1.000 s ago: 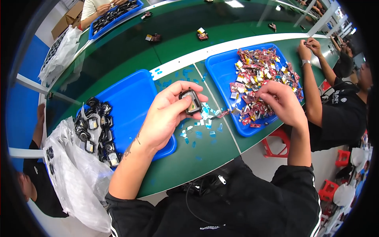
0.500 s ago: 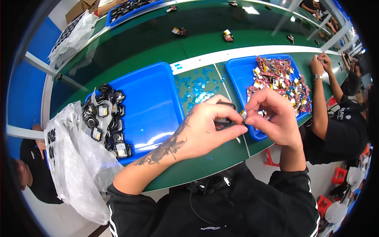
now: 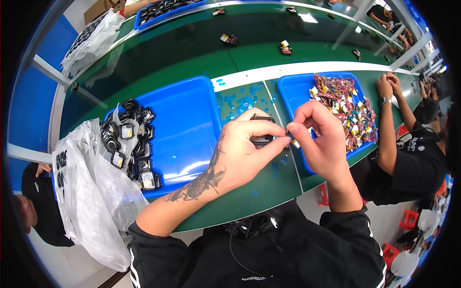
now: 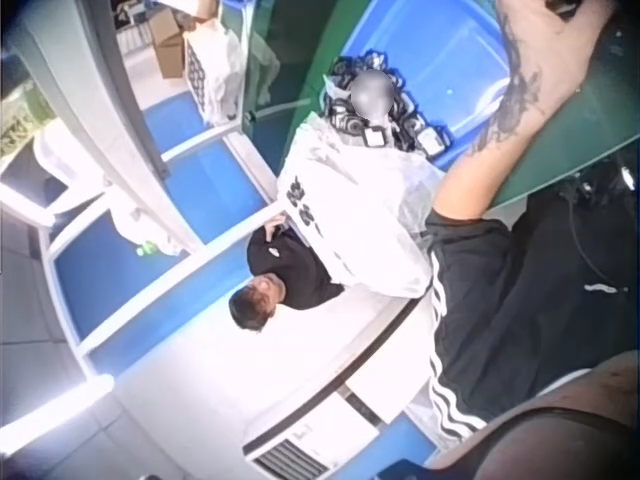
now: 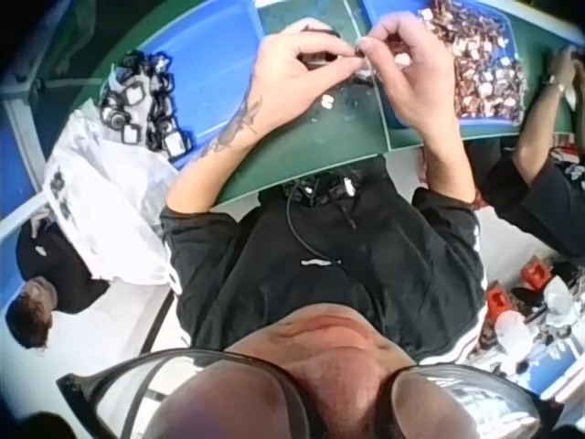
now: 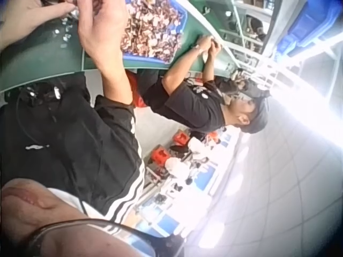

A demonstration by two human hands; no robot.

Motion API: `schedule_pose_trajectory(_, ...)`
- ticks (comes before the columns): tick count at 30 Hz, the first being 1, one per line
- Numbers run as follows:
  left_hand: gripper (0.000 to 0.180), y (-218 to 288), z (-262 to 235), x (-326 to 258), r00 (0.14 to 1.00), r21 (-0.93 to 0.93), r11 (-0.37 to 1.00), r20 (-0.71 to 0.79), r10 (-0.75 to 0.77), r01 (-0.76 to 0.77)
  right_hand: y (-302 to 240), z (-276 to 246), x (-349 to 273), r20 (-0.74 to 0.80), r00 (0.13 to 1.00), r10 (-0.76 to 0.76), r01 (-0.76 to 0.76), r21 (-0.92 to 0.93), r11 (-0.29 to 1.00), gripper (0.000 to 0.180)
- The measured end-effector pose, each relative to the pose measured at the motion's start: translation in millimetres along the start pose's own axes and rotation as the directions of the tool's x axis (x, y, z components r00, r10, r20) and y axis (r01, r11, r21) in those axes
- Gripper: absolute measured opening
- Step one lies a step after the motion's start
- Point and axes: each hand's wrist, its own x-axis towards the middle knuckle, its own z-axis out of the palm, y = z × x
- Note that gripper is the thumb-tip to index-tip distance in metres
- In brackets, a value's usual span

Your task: Assembling small electronic components, including batteries and sensors, on a production line.

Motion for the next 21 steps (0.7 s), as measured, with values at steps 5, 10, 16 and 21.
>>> schedule_pose_trajectory(5, 0.013, -8, -3, 1, 1.000, 0.033, 0.999, -0.008, 0.015, -0.015, -2, 9, 1, 0.000, 0.932, -0.363, 0.326, -0.441, 0.836, 0.018)
schedule_pose_trajectory(10, 0.008, -10, -4, 4, 0.998, -0.130, 0.991, -0.061, -0.024, 0.016, 2, 7, -13, -0.078, 0.980, -0.183, 0.182, -0.024, 0.983, 0.013)
schedule_pose_trajectory(16, 0.015, 4, -24, 15, 0.966, -0.382, 0.924, -0.242, -0.094, -0.005, 20, 5, -6, 0.229, 0.973, -0.002, 0.084, -0.349, 0.934, 0.019)
schedule_pose_trajectory(21, 0.016, 11, -30, 14, 0.972, -0.402, 0.916, -0.207, -0.111, 0.019, 18, 1, -18, 0.385, 0.921, 0.051, 0.196, -0.576, 0.794, 0.020)
